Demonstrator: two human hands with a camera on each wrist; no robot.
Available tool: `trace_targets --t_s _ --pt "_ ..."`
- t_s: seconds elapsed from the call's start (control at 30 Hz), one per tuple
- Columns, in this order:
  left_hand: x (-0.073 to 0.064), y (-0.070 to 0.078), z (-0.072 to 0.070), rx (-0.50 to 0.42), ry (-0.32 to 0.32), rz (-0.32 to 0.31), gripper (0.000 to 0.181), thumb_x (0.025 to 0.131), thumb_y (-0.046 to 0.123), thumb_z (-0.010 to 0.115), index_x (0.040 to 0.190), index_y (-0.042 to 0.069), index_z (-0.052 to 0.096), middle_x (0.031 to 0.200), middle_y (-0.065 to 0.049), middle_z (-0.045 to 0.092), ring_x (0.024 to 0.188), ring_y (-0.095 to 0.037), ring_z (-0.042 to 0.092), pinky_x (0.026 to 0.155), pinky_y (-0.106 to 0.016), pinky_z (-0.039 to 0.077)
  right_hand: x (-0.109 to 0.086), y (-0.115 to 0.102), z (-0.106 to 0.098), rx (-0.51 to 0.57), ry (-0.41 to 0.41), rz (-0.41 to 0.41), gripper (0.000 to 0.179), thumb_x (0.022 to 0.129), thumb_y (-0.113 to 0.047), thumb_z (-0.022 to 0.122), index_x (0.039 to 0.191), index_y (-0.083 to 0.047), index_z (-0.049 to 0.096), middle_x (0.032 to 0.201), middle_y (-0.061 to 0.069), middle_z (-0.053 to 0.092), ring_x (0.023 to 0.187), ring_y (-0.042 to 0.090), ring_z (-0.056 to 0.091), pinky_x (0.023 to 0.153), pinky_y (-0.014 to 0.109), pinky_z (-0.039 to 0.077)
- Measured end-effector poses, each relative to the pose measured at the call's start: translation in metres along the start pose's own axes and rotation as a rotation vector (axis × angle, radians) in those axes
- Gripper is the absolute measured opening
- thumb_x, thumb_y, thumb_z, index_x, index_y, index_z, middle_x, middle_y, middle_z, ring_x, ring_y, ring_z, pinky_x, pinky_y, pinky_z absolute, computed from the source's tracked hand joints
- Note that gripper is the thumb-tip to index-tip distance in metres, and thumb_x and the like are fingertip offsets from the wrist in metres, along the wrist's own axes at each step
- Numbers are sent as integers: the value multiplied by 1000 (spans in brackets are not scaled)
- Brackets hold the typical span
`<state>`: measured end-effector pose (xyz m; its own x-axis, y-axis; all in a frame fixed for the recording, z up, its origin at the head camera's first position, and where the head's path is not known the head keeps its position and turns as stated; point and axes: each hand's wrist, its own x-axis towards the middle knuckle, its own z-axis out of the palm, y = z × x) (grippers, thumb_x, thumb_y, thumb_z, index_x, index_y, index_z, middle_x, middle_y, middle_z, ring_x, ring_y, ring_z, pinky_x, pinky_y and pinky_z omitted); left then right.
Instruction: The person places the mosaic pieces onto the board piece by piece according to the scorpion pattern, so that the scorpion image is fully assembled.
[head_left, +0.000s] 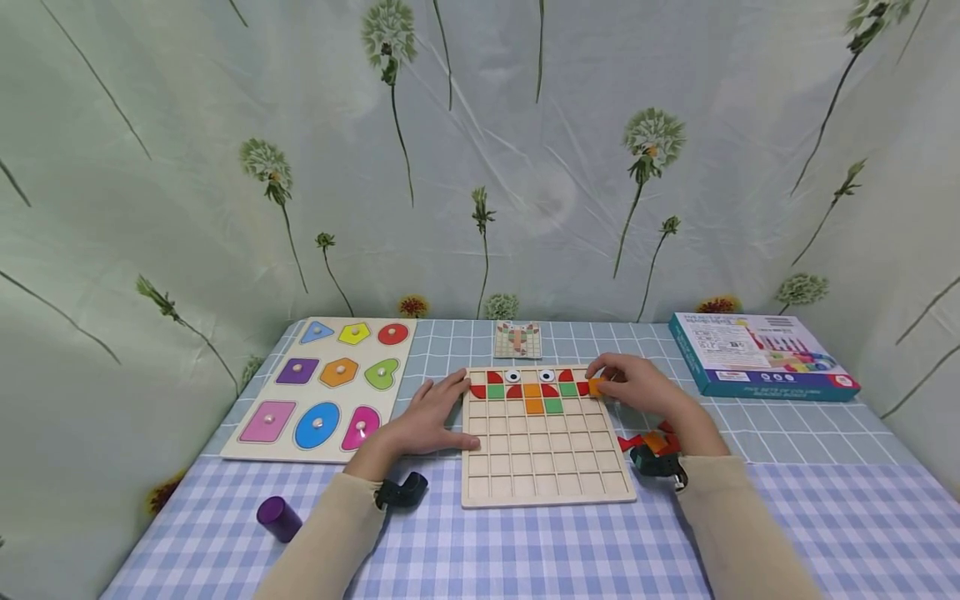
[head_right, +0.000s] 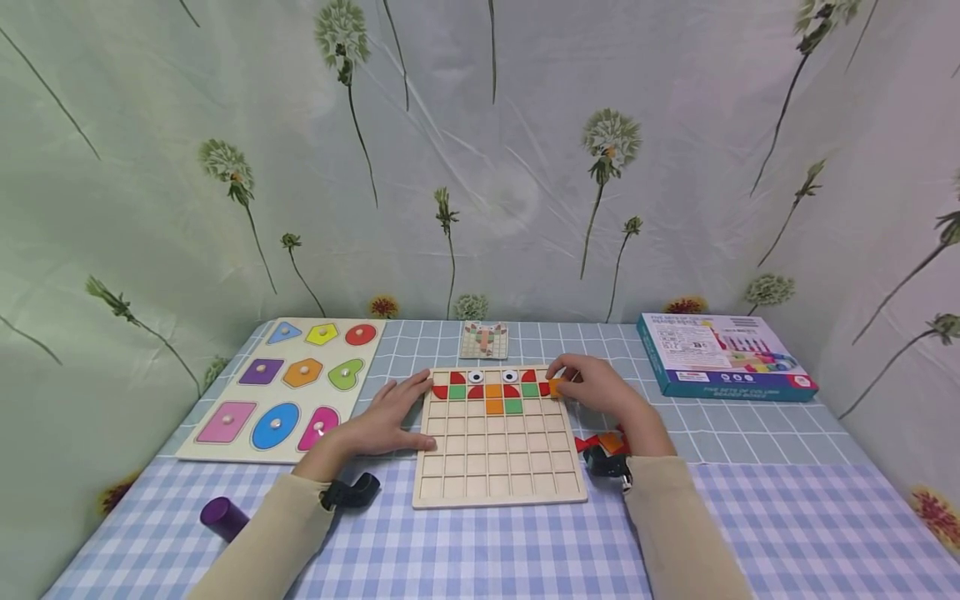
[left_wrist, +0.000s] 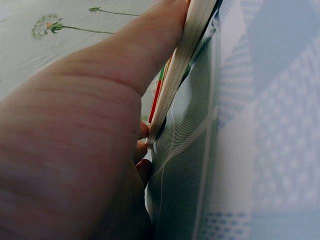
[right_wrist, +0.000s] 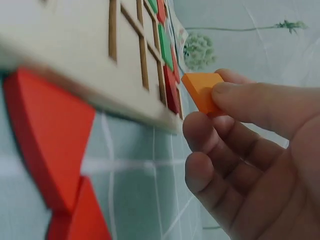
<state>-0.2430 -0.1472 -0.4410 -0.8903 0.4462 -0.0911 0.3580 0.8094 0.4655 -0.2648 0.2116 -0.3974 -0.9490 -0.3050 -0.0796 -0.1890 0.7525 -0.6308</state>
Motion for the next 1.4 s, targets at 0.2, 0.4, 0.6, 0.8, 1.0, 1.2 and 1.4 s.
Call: trace_targets --t_s 0.2,0.4,0.6,0.8,1.0,1.2,1.4 --pt "0 0 0 -1 -4 1 103 79 60 75 159 15 28 169 -2 16 157 -24 15 128 -52 2 2 -10 7 24 -26 -42 17 94 -10 64 110 -13 67 98 9 65 82 19 56 68 27 53" --pt "-1 1 -1 0 -3 1 103 79 60 75 159 16 28 169 -2 16 157 -24 16 128 -52 3 4 -20 13 27 -77 -121 23 95 -5 62 115 -14 68 98 8 65 78 18 58 69 28 54" --pt "-1 1 -1 -1 1 2 103 79 61 75 159 16 27 169 -2 16 157 -24 15 128 -52 2 2 -29 17 34 -124 -141 26 94 -3 63 117 -12 68 101 6 64 81 19 56 73 29 52" --pt "-1 1 -1 -3 -2 -7 103 79 60 75 159 17 27 170 -1 15 157 -24 15 128 -52 2 4 -34 24 38 -168 -199 27 92 -4 66 118 -12 68 105 6 67 85 17 56 76 27 51" --pt "-1 1 0 1 0 -10 103 79 61 75 159 17 27 170 -1 15 157 -24 15 128 -51 2 5 -41 34 25 -202 -261 25 90 -6 70 114 -16 70 109 2 68 90 15 58 80 27 53" --pt "-1 2 -1 -6 -4 -12 103 79 61 75 159 17 27 170 -1 15 157 -25 14 128 -52 2 6 -44 43 6 -221 -310 23 90 -6 71 108 -19 71 97 -3 67 86 11 58 75 23 52" --pt "-1 1 -2 -9 -4 -3 104 79 62 74 160 18 26 170 -1 15 157 -25 14 128 -53 2 6 -49 49 -7 -220 -300 22 91 -5 68 105 -22 72 96 -3 67 87 14 56 77 26 50"
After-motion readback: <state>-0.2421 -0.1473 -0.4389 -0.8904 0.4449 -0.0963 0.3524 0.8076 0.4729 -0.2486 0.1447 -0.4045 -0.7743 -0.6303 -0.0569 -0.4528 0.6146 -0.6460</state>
